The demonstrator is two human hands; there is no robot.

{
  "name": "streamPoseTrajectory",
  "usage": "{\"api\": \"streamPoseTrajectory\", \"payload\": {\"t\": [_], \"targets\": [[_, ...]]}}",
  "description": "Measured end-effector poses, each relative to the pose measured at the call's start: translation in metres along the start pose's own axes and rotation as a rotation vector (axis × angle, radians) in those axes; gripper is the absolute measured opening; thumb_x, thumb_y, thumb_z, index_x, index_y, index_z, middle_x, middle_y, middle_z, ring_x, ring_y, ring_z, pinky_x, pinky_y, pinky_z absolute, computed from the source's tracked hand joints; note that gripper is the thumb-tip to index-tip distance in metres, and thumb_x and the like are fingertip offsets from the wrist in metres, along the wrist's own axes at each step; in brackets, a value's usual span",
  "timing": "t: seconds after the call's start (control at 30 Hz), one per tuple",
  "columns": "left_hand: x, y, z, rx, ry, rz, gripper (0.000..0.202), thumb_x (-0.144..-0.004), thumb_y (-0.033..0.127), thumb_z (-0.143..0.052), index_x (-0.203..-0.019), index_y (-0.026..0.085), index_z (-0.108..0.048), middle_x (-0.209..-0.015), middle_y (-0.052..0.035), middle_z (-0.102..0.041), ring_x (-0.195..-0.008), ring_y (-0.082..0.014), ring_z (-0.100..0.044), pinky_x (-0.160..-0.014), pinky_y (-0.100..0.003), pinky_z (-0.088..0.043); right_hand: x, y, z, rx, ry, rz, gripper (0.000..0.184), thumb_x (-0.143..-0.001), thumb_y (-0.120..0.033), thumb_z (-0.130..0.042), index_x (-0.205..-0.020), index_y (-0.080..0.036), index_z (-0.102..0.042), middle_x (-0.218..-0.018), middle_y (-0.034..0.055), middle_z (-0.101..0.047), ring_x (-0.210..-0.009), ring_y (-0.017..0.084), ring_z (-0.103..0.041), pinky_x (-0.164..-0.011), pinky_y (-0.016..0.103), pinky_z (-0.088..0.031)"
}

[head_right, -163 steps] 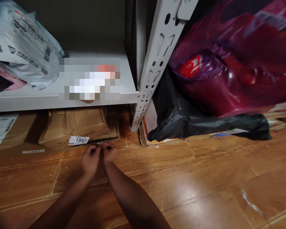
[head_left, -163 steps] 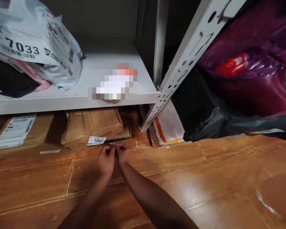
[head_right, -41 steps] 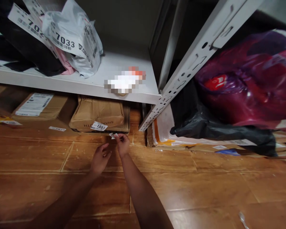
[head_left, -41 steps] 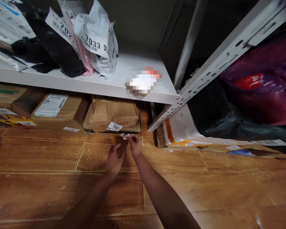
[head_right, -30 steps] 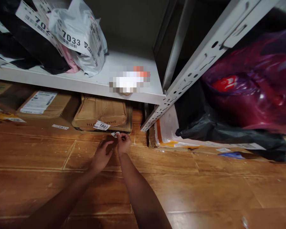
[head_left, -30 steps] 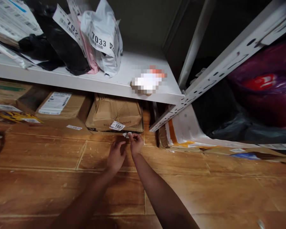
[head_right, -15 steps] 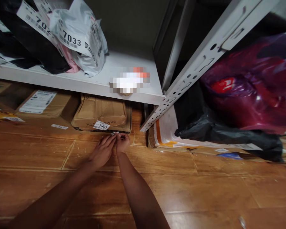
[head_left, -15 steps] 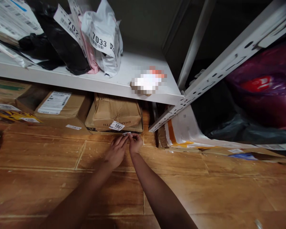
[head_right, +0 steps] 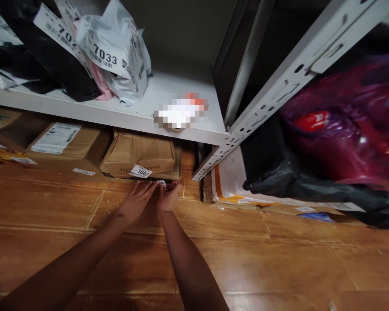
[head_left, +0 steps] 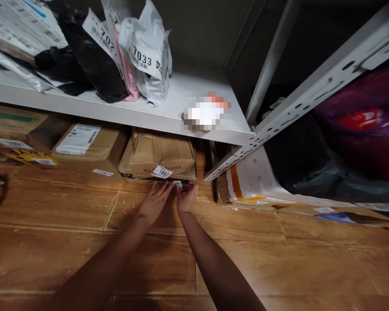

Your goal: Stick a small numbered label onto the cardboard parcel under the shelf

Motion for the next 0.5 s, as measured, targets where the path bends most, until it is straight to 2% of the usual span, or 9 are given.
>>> {"api": "streamPoseTrajectory", "payload": {"t": [0.07, 0.17, 0.23, 0.3, 0.37, 0.4, 0.43, 0.5], "targets": [[-0.001, 0.0, -0.001, -0.003, -0.005, -0.007, 0.071, -0.077, -0.01, -0.017, -0.145, 0.009, -0.027, -0.155, -0.0042, -0.021, -0.145, -0.0225, -0.022, -0.121, -0.056, -0.02, -0.002, 0.007, 0.006, 0.03, 0.027, 0.009, 0.043, -0.062, -0.032, -0.076, -0.086, -0.025, -0.041, -0.071, -0.0036, -0.053, -0.062, 0.018, -0.052, -0.062, 0.028, -0.039], [-0.001, 0.0, -0.004, 0.004, -0.021, -0.019, 0.066, -0.079, -0.008, -0.023, -0.144, 0.004, -0.03, -0.155, -0.008, -0.024, -0.145, -0.0239, -0.021, -0.121, -0.053, -0.021, -0.003, 0.014, 0.02, 0.104, 0.044, 0.034, 0.031, -0.064, -0.031, -0.071, -0.067, -0.025, -0.041, -0.063, -0.004, -0.044, -0.058, 0.017, -0.042, -0.063, 0.03, -0.035], [0.001, 0.0, -0.005, 0.017, -0.032, -0.017, 0.062, -0.08, -0.006, -0.027, -0.141, 0.001, -0.035, -0.154, -0.0103, -0.027, -0.146, -0.025, -0.021, -0.121, -0.05, -0.022, -0.002, 0.011, 0.02, 0.14, -0.057, 0.082, 0.025, -0.068, -0.029, -0.064, -0.057, -0.026, -0.042, -0.057, -0.0031, -0.044, -0.056, 0.017, -0.04, -0.062, 0.03, -0.033], [0.003, -0.001, -0.004, 0.038, -0.035, 0.003, 0.057, -0.083, -0.002, -0.032, -0.138, 0.001, -0.043, -0.154, -0.0135, -0.031, -0.145, -0.0269, -0.023, -0.121, -0.049, -0.022, 0.003, 0.001, 0.009, 0.152, -0.251, 0.16, 0.022, -0.066, -0.029, -0.065, -0.052, -0.025, -0.049, -0.055, -0.0018, -0.049, -0.057, 0.018, -0.045, -0.064, 0.03, -0.036], [0.007, -0.002, -0.001, 0.061, -0.03, 0.045, 0.051, -0.086, 0.004, -0.036, -0.135, 0.0, -0.049, -0.151, -0.0186, -0.037, -0.143, -0.0306, -0.029, -0.12, -0.051, -0.023, 0.006, -0.008, -0.002, 0.162, -0.407, 0.23, 0.015, -0.063, -0.03, -0.07, -0.055, -0.026, -0.058, -0.062, 0.0001, -0.059, -0.066, 0.02, -0.054, -0.07, 0.03, -0.041], [0.009, -0.003, 0.002, 0.072, -0.027, 0.072, 0.048, -0.087, 0.006, -0.038, -0.133, 0.0, -0.051, -0.149, -0.0208, -0.04, -0.14, -0.0328, -0.034, -0.119, -0.052, -0.026, 0.005, -0.011, -0.003, 0.178, -0.427, 0.246, 0.01, -0.065, -0.031, -0.07, -0.06, -0.026, -0.063, -0.068, 0.0014, -0.063, -0.072, 0.022, -0.057, -0.074, 0.032, -0.042], [0.011, -0.004, 0.004, 0.084, -0.026, 0.099, 0.047, -0.087, 0.008, -0.039, -0.131, 0.001, -0.054, -0.146, -0.0218, -0.044, -0.137, -0.0346, -0.039, -0.117, -0.053, -0.029, 0.002, -0.013, -0.001, 0.206, -0.404, 0.247, 0.006, -0.069, -0.031, -0.067, -0.067, -0.026, -0.067, -0.075, 0.0035, -0.066, -0.078, 0.024, -0.059, -0.078, 0.034, -0.042], [0.015, -0.005, 0.007, 0.115, -0.035, 0.143, 0.044, -0.087, 0.008, -0.039, -0.126, 0.003, -0.058, -0.138, -0.0214, -0.052, -0.127, -0.0358, -0.048, -0.109, -0.052, -0.039, -0.006, -0.013, 0.007, 0.283, -0.308, 0.229, 0.013, -0.077, -0.027, -0.056, -0.078, -0.024, -0.069, -0.085, 0.0079, -0.067, -0.084, 0.027, -0.059, -0.082, 0.039, -0.042]]}}
Point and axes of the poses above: each hand's wrist, its own x-axis away from the middle knuckle, its own z-axis out of the back of the hand, y = z × x, the point moved 9 cm from there along -x, towards the middle knuckle
